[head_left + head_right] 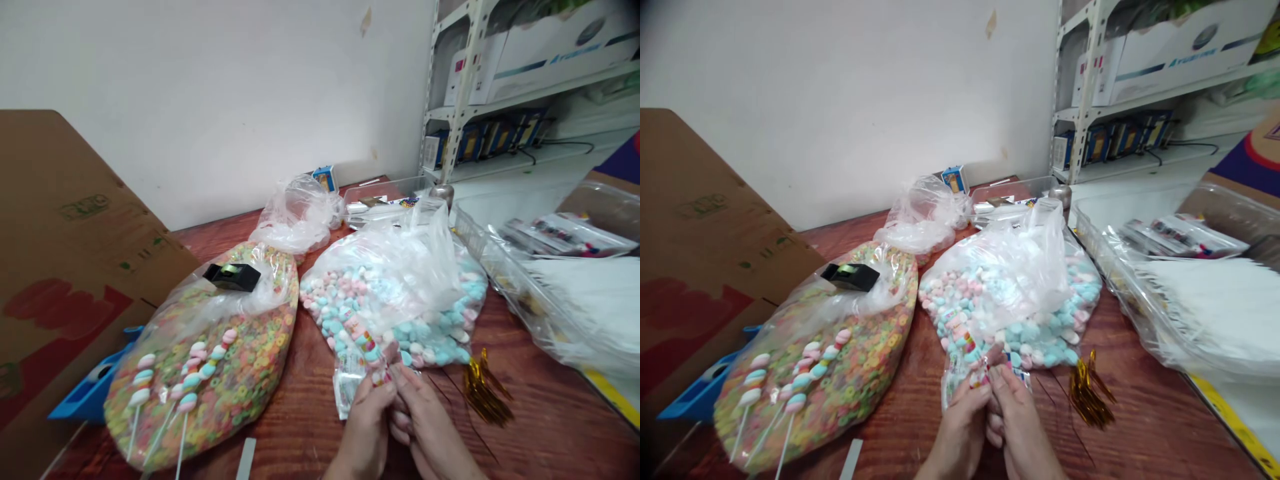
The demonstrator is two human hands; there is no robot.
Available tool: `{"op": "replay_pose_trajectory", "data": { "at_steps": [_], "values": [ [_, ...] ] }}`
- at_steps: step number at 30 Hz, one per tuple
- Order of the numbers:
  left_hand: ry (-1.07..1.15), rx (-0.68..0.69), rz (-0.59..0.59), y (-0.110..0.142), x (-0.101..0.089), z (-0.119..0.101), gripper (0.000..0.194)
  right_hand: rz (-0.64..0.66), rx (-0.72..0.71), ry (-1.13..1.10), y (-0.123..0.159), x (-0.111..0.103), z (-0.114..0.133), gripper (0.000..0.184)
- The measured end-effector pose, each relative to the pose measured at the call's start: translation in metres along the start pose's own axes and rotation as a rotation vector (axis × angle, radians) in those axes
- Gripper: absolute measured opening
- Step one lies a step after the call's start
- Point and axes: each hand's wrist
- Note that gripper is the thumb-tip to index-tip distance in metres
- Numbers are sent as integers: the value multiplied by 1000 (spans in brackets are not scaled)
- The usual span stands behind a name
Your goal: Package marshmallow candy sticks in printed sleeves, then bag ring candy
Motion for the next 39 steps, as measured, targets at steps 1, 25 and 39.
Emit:
{"op": "replay_pose_trajectory", "data": {
  "at_steps": [1,25,39],
  "values": [
    [33,9,53,1,0,-2,66,-6,0,-18,0,1,2,50],
    [-57,-129,51,6,-31,-18,45,588,226,-63,10,-8,-9,45],
    [-12,233,-112,-2,-27,-41,29,-601,-505,1913,-6,-87,14,19]
  ]
}}
Point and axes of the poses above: each hand's wrist, its own y-axis away from the middle knuckle, its own x-axis out of the palm, z = x × y, and after that the axes turned 12 degrees about y, right-handed
